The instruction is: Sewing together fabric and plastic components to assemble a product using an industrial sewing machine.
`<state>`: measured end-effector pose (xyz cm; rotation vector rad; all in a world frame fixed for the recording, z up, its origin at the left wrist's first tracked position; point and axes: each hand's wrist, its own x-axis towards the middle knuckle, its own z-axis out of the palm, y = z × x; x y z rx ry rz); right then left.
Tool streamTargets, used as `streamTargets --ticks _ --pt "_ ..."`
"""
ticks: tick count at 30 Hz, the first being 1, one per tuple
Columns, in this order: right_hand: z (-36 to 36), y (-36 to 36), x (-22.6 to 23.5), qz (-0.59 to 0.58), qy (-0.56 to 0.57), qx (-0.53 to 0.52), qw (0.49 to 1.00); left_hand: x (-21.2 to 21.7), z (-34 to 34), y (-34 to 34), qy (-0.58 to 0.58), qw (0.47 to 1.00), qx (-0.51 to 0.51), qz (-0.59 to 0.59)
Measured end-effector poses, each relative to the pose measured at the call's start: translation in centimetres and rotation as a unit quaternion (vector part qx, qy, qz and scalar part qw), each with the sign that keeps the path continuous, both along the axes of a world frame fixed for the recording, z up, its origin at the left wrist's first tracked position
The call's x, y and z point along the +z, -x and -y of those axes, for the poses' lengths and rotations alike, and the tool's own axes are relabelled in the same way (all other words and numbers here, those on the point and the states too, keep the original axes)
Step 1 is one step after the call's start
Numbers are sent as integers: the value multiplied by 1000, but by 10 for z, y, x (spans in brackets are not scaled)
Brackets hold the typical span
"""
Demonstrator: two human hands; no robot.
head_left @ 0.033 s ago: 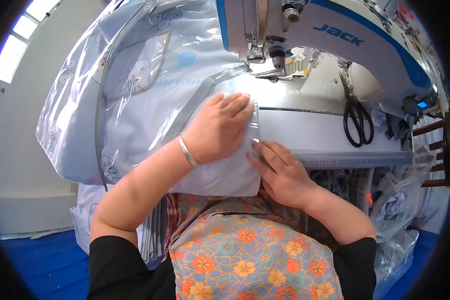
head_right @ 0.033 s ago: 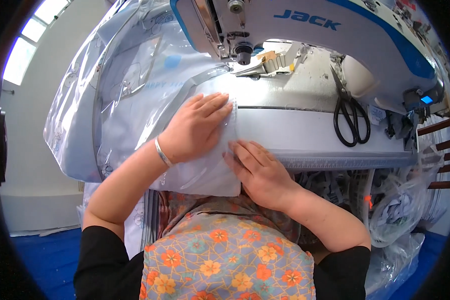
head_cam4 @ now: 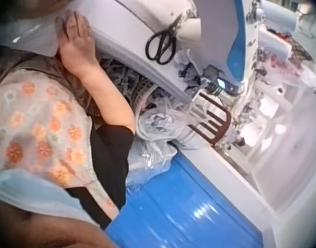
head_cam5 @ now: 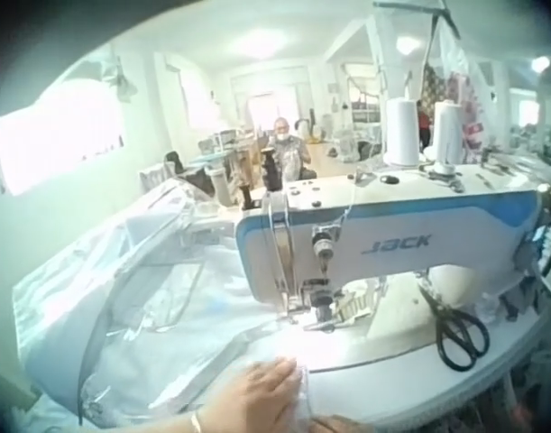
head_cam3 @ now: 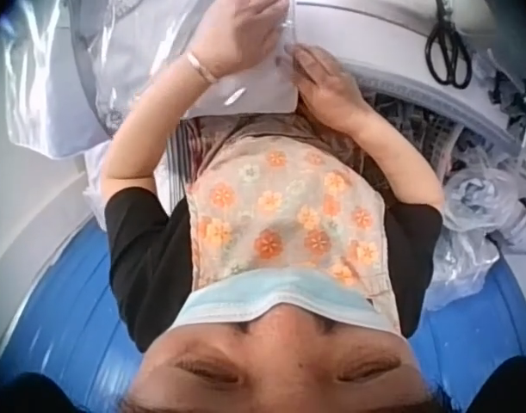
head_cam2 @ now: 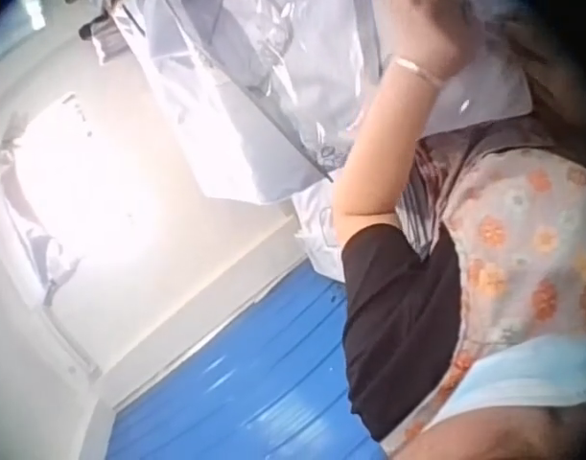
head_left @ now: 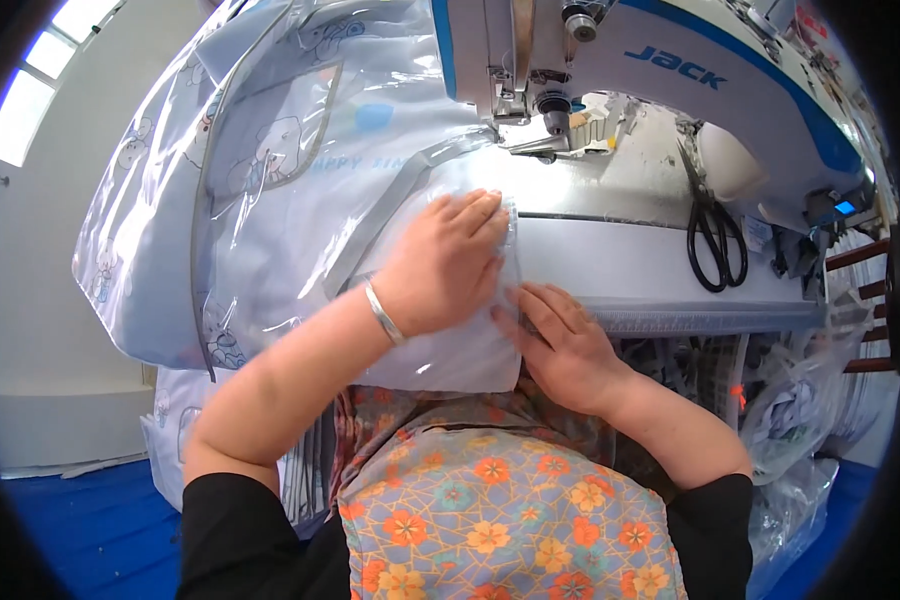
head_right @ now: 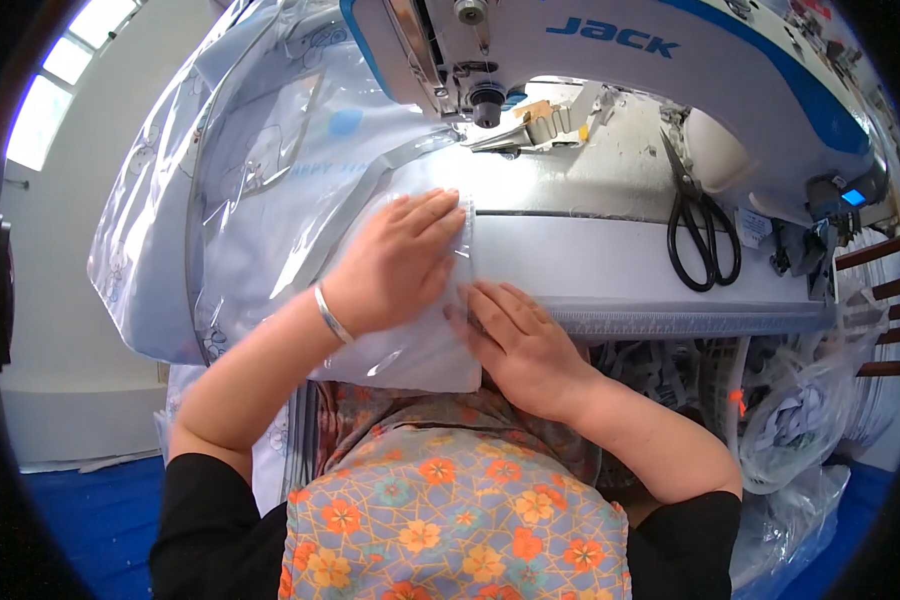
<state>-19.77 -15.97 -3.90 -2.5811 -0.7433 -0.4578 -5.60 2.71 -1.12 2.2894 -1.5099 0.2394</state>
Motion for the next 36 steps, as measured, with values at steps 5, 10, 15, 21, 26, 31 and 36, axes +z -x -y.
streamTargets --ticks 5,10,15,21,26,31,36 --pt "0 -1 -5 83 -49 7 995 -15 10 24 42 995 90 18" --pt "-1 -2 0 89 -36 -3 995 -11 11 5 21 997 74 18" --pt "-1 -3 3 78 -25 -10 997 -4 16 1 -26 999 25 31" --pt "-2 -10 4 69 -27 -2 997 -6 17 8 43 997 60 31" --pt "-4 -18 9 53 -26 -3 998 0 14 1 19 997 67 22" --pt "-6 -26 11 39 1 -17 999 3 12 -3 -12 998 51 46" --pt "-8 -37 15 20 12 -28 999 -5 13 -21 35 994 55 83"
